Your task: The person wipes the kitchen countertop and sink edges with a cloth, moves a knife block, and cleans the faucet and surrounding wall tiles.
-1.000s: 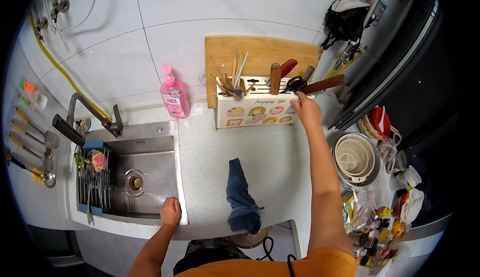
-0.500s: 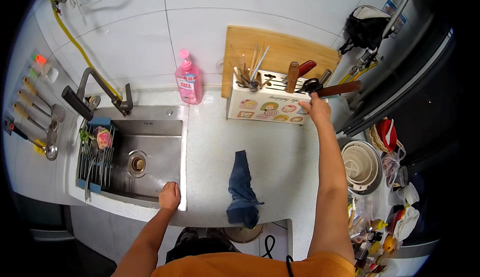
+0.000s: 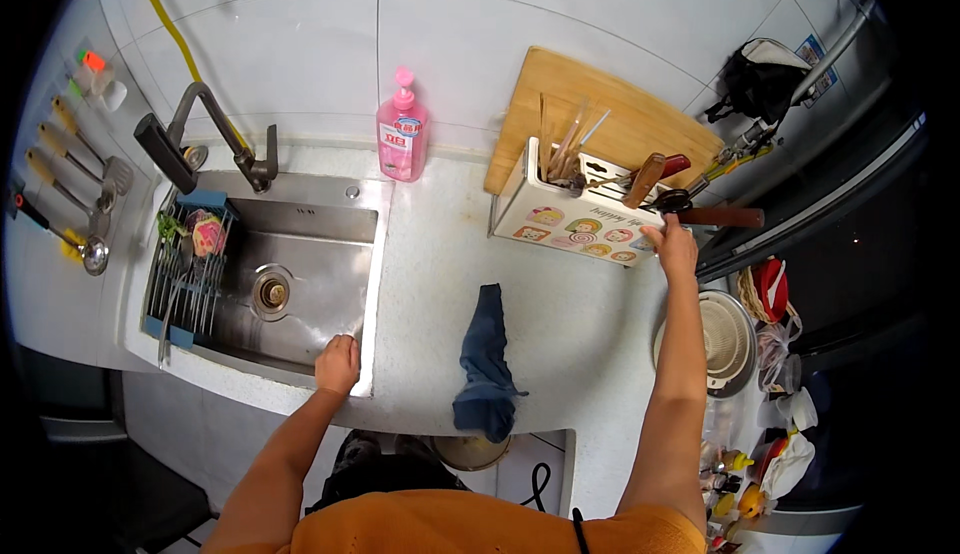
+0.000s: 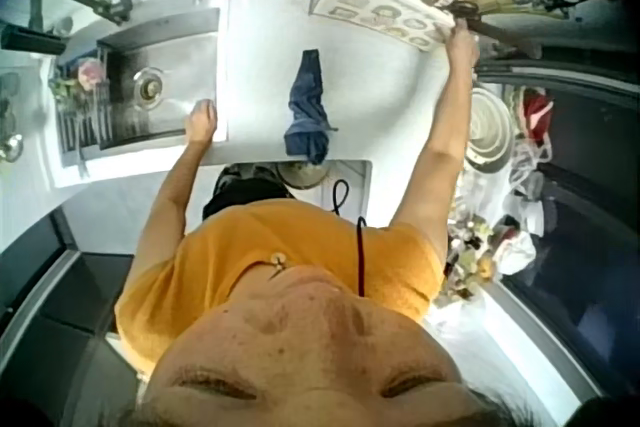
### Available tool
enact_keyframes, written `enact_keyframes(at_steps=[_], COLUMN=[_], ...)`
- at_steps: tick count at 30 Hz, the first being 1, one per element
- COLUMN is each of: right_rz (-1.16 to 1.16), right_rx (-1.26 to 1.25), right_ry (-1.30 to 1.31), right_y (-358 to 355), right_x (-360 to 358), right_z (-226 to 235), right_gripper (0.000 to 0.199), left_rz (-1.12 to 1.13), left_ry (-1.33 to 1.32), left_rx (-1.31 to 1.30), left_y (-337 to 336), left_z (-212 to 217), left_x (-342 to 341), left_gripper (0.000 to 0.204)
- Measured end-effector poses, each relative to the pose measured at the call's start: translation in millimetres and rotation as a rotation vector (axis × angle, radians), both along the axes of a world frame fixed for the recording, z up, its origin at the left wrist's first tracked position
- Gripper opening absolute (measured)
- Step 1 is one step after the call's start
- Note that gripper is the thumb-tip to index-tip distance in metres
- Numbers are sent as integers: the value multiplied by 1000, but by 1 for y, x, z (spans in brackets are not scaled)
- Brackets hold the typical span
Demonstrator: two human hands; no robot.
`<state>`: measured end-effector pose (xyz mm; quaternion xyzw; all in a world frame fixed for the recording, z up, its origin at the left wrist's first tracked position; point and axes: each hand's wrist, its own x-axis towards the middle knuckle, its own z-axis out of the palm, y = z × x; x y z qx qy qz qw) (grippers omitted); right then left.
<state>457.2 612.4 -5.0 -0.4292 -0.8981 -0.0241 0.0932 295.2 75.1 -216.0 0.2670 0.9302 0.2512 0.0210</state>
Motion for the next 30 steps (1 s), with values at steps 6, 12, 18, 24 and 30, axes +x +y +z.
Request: enact_keyframes(at_steps=[6,12,18,24,30], right_rz=[15,31,-11,-47,-23], right_rx=[83,-1,-85,-77,-135], right_ry=[-3,60,68,26,34], right_y=[8,15,-2,-9,-28], right_x=[8,13,4,2,2], right_z=[-9,-20,-6,2,14], right_gripper=[50,54,57,50,45], left_rz=[-16,-28,-47,-36,-64], left_ry=[-16,-22,-33,-57,-30], left_rx=[17,34,-12,-19,-11], left_y=[-1,2,5,5,5], left_z=[2,-3,1,1,0], left_x=[-1,-1,0,-1,-3], left_gripper=[19,18,18,18,18])
